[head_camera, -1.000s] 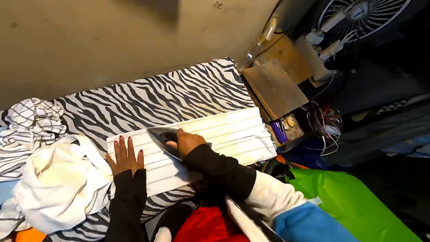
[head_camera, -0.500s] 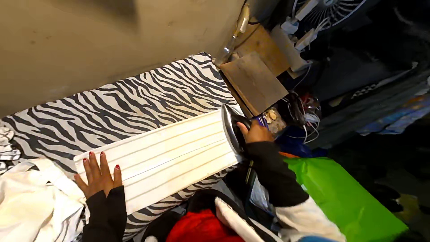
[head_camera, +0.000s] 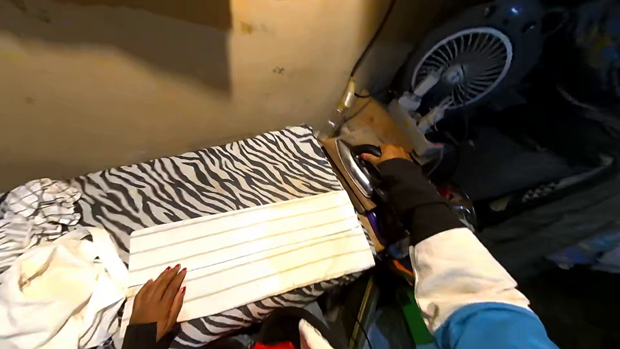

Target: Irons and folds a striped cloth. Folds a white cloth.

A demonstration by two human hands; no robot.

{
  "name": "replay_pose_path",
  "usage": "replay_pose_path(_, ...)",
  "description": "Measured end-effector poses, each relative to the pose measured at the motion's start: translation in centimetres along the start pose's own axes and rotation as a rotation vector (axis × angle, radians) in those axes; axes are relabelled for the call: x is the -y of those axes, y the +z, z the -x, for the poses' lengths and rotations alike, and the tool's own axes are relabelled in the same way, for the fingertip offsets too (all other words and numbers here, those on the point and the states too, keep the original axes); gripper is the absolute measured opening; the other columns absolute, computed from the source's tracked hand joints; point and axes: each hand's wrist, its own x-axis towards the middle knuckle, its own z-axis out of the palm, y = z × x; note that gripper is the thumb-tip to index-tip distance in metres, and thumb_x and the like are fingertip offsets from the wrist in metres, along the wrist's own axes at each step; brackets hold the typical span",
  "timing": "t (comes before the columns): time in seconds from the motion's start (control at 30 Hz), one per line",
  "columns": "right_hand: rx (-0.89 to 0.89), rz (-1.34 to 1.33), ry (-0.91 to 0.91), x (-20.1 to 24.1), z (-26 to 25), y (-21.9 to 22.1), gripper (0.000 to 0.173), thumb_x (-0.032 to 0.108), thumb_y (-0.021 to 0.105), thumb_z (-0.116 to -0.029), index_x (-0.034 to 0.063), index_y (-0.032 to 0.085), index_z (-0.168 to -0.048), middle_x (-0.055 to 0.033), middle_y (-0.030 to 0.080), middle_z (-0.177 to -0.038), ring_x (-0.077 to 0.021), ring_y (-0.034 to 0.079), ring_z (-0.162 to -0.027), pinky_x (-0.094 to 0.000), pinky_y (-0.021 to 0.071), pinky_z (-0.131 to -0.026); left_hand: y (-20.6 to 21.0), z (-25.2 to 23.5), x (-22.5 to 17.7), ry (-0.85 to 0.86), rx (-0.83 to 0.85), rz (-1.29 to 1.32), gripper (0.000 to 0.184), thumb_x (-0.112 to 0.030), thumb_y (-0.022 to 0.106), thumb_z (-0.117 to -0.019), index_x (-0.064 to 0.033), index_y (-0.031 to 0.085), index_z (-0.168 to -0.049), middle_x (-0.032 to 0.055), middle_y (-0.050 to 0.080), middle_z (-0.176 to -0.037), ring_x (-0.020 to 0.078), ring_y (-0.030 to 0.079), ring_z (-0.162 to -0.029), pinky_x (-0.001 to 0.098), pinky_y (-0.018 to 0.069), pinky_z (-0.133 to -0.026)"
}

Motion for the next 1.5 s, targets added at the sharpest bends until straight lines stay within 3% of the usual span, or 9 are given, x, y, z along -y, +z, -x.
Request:
replay_pose_path(0.2, -0.285, 0.137, -0.164, -1.2, -1.1, 2.1, 0.064, 0.046, 0.067, -0.0991, -0.0037, 0.055, -0.138, -0.0391, 0.059, -0.130, -0.0606, 0.055, -0.124, -0.0790, 0.0412, -0.097, -3.3, -2.8, 1.1, -0.054, 0.068, -0.124, 0.032, -0.004, 0.057, -0.0919, -0.0011, 0.072, -0.119, 0.0249, 0.070, -0.119, 0.0469, 0.067, -0.113, 0.0662, 0.0493, -0.093)
replay_pose_path(0.37, -0.082, 0.182, -0.926, -0.1, 8.5, 8.5, 0.076, 0.055, 0.079, -0.0830, 0.0025, 0.064, -0.135, -0.0321, 0.062, -0.132, -0.0549, 0.056, -0.126, -0.0756, 0.0404, -0.102, -5.6, -4.3, 2.7, -0.079, 0.073, -0.127, 0.021, -0.003, 0.061, -0.0899, 0.0024, 0.076, -0.104, 0.0260, 0.073, -0.106, 0.0489, 0.070, -0.100, 0.0657, 0.0528, -0.082)
replay_pose_path(0.47, -0.145, 0.071, -1.155, -2.4, 11.2, 15.9, 0.031, 0.028, 0.068, -0.0901, 0.0064, 0.075, -0.111, -0.0202, 0.073, -0.113, -0.0448, 0.068, -0.111, -0.0695, 0.0483, -0.096, -8.4, -6.1, 2.5, -0.129, 0.092, -0.078, 0.024, -0.003, 0.058, -0.0929, 0.0034, 0.075, -0.108, 0.0279, 0.072, -0.108, 0.0519, 0.068, -0.104, 0.0680, 0.0507, -0.085)
replay_pose_path(0.77, -0.308, -0.062, -1.021, -4.9, 12.1, 13.1, 0.020, 0.011, 0.063, -0.0890, 0.0018, 0.077, -0.100, -0.0237, 0.074, -0.096, -0.0480, 0.071, -0.091, -0.0687, 0.0495, -0.086, -10.1, -5.6, 4.2, -0.005, 0.073, -0.059, 0.025, -0.010, 0.055, -0.0948, -0.0007, 0.076, -0.104, 0.0233, 0.074, -0.101, 0.0492, 0.068, -0.103, 0.0660, 0.0506, -0.082)
replay_pose_path(0.93, -0.075, -0.004, -0.859, -4.3, 13.7, 13.6, 0.028, -0.004, 0.069, -0.0841, 0.0023, 0.077, -0.111, -0.0269, 0.071, -0.118, -0.0515, 0.064, -0.116, -0.0720, 0.0413, -0.103, -8.4, -3.5, 2.2, -0.084, 0.303, -0.022, 0.028, -0.017, 0.062, -0.0912, -0.0018, 0.076, -0.111, 0.0233, 0.073, -0.112, 0.0495, 0.066, -0.110, 0.0716, 0.0450, -0.090)
replay_pose_path(1.1, -0.334, -0.163, -0.888, 0.5, 14.5, 16.2, 0.058, 0.041, 0.036, -0.1064, 0.0002, 0.062, -0.140, -0.0266, 0.056, -0.147, -0.0545, 0.045, -0.141, -0.0750, 0.0341, -0.111, -5.5, -8.9, -3.0, -0.016, 0.214, 0.091, 0.048, -0.033, 0.052, -0.1011, 0.0008, 0.066, -0.132, 0.0242, 0.064, -0.135, 0.0470, 0.055, -0.133, 0.0684, 0.0375, -0.110)
replay_pose_path(1.2, -0.288, -0.069, -0.756, 0.3, 14.1, 21.2, 0.069, 0.054, 0.027, -0.1072, 0.0100, 0.049, -0.154, -0.0186, 0.042, -0.162, -0.0477, 0.029, -0.153, -0.0794, 0.0148, -0.117, -0.5, -9.6, -3.4, -0.119, 0.281, 0.037, 0.061, -0.049, 0.040, -0.1031, -0.0151, 0.049, -0.154, 0.0114, 0.042, -0.161, 0.0363, 0.030, -0.154, 0.0711, 0.0167, -0.119)
replay_pose_path(1.37, -0.433, -0.147, -0.280, -2.2, 16.5, 20.9, 0.069, 0.047, 0.060, -0.0971, 0.0020, 0.053, -0.149, -0.0290, 0.046, -0.155, -0.0552, 0.043, -0.141, -0.0729, 0.0345, -0.108, -0.4, -7.7, 1.8, -0.474, 0.248, -0.164, 0.070, -0.048, 0.039, -0.1064, -0.0044, 0.032, -0.160, 0.0219, 0.023, -0.168, 0.0432, 0.019, -0.156, 0.0733, 0.0067, -0.120)
replay_pose_path(1.5, -0.262, -0.270, 0.138, -2.2, 17.5, 18.4, 0.088, 0.051, 0.079, -0.0858, 0.0014, 0.048, -0.151, -0.0354, 0.048, -0.146, -0.0543, 0.049, -0.132, -0.0674, 0.0393, -0.108, 0.3, -11.3, -6.1, -0.340, 0.281, -0.087, 0.082, -0.053, 0.046, -0.1020, 0.0074, 0.033, -0.156, 0.0315, 0.026, -0.163, 0.0471, 0.022, -0.154, 0.0736, 0.0125, -0.119)
